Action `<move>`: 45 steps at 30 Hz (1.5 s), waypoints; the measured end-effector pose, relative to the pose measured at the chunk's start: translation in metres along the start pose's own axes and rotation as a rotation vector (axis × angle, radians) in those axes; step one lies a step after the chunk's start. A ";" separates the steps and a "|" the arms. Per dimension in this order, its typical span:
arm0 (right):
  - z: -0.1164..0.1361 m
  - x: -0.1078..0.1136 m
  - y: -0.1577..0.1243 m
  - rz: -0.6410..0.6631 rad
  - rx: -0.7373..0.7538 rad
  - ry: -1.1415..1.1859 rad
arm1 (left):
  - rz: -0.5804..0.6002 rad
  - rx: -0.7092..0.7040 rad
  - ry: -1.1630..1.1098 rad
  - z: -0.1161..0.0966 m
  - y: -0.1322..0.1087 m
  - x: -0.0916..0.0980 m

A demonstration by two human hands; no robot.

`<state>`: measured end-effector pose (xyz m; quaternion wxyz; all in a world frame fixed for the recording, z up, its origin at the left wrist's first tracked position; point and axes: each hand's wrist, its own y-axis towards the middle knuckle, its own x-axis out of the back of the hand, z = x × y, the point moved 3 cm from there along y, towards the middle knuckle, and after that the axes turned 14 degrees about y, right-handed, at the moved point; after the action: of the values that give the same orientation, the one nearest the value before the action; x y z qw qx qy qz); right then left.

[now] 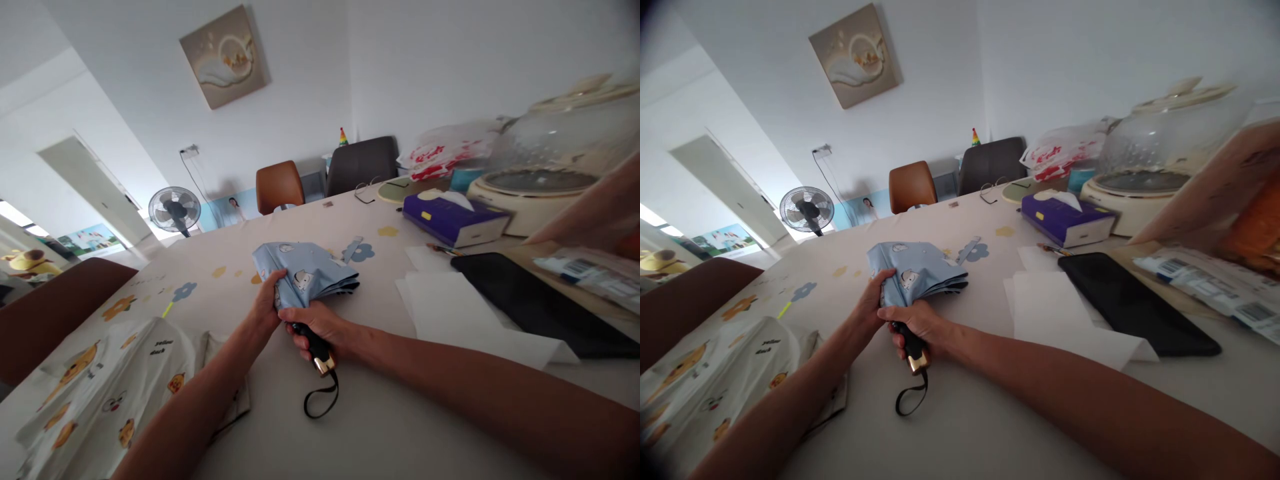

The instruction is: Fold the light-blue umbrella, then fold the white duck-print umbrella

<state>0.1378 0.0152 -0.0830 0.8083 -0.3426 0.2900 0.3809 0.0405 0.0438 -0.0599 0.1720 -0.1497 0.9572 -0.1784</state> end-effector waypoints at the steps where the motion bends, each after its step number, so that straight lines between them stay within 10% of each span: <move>1: 0.000 0.000 0.000 -0.008 0.007 0.000 | 0.004 -0.008 0.000 0.000 0.000 0.000; 22: 0.003 -0.006 -0.004 -0.099 0.053 -0.013 | 0.038 -0.092 0.213 -0.002 0.002 0.006; 29: 0.007 -0.010 -0.009 -0.108 0.042 0.056 | -0.612 -0.786 0.816 -0.049 -0.009 0.022; 33: 0.008 -0.011 -0.009 -0.090 0.064 0.120 | -0.261 -0.982 1.145 -0.060 -0.008 -0.020; 38: 0.007 -0.008 -0.007 -0.062 0.072 0.126 | 0.296 -0.898 1.402 -0.043 0.010 -0.091; 45: 0.004 -0.002 -0.002 0.006 0.053 0.157 | 0.460 -0.838 1.443 -0.010 0.032 -0.134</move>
<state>0.1393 0.0164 -0.0785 0.7907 -0.3489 0.3637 0.3474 0.1497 0.1225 -0.0265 -0.5152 0.1462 0.8258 0.1771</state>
